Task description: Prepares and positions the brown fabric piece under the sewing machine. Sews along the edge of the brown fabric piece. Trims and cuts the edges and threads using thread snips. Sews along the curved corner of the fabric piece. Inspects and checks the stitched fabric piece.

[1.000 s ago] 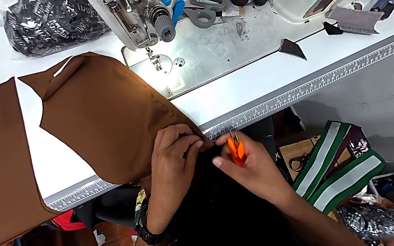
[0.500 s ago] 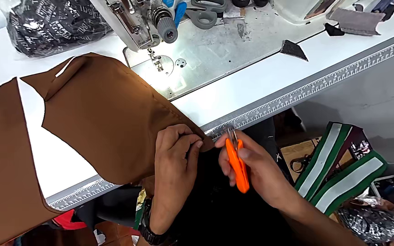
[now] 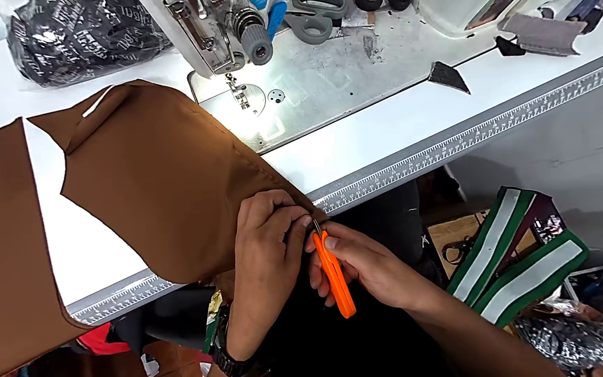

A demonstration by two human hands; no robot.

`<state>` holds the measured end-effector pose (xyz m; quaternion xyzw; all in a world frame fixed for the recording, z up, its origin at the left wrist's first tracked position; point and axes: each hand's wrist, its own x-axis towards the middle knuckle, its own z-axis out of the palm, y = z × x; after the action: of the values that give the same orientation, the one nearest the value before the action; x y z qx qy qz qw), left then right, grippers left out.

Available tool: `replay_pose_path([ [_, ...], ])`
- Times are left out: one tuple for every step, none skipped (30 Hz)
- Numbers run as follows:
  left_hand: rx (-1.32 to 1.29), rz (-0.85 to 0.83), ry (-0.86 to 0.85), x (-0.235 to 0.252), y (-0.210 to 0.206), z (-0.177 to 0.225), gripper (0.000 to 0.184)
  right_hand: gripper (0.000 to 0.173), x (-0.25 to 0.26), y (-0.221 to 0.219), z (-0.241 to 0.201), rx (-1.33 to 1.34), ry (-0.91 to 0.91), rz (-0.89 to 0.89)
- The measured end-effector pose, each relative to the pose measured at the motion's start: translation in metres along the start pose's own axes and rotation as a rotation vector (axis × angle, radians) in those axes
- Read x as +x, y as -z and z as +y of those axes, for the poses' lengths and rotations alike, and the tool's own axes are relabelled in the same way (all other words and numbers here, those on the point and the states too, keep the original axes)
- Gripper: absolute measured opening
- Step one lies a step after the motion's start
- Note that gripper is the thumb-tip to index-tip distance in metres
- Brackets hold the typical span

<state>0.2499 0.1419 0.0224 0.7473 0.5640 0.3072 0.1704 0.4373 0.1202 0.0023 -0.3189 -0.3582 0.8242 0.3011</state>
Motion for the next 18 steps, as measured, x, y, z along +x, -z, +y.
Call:
replay_pose_path([
  [0.0,0.0,0.0,0.0,0.0,0.0,0.015,0.036,0.0,0.001,0.0,-0.005,0.001,-0.002],
  [0.001,0.0,0.001,0.0,0.0,0.0,0.015,0.036,0.0,0.001,0.0,-0.009,0.002,0.0],
  [0.002,0.0,0.002,0.0,0.0,0.0,0.014,0.036,0.0,0.001,0.0,-0.013,0.004,0.001],
  [0.002,0.001,0.002,0.0,0.0,0.0,0.014,0.036,0.0,0.001,0.0,-0.019,0.007,0.002],
  [0.001,0.001,0.002,0.0,0.0,0.0,0.014,0.036,0.0,0.001,0.0,-0.027,0.013,0.004],
  [0.0,0.001,0.002,0.0,0.0,0.0,0.014,0.036,0.0,0.001,0.0,-0.038,0.02,0.005],
  [0.0,0.001,0.001,0.0,0.0,0.0,0.014,0.036,0.001,0.001,0.0,-0.051,0.026,0.009],
  [0.0,0.0,0.001,0.0,0.0,0.0,0.014,0.035,0.001,0.002,0.0,-0.063,0.029,0.012],
  [0.002,0.0,0.001,0.0,0.0,0.0,0.014,0.035,0.001,0.002,0.0,-0.078,0.029,0.016],
  [0.003,-0.001,0.001,0.0,0.0,0.0,0.014,0.035,0.001,0.002,-0.001,-0.098,0.024,0.023],
  [0.004,-0.001,-0.002,0.0,0.0,0.0,0.014,0.034,0.001,0.003,-0.002,-0.12,0.019,0.029],
  [0.005,0.0,-0.003,0.0,0.0,0.0,0.014,0.034,0.001,0.003,-0.002,-0.139,0.013,0.037],
  [0.007,0.0,-0.005,0.0,0.0,0.0,0.014,0.034,0.001,0.004,-0.003,-0.157,0.007,0.043],
  [0.008,0.0,-0.005,0.0,0.0,-0.001,0.015,0.033,0.001,0.004,-0.004,-0.172,0.006,0.046],
  [0.009,-0.001,-0.006,0.0,0.0,-0.001,0.015,0.033,0.0,0.006,-0.005,-0.191,0.01,0.047],
  [0.006,-0.003,-0.007,0.0,0.0,-0.001,0.015,0.033,-0.003,0.007,-0.006,-0.214,0.024,0.056],
  [0.004,-0.005,-0.006,0.0,0.001,-0.001,0.015,0.032,-0.006,0.009,-0.008,-0.247,0.051,0.086],
  [-0.002,-0.009,-0.004,0.0,0.001,-0.001,0.015,0.029,-0.009,0.01,-0.01,-0.302,0.094,0.141],
])
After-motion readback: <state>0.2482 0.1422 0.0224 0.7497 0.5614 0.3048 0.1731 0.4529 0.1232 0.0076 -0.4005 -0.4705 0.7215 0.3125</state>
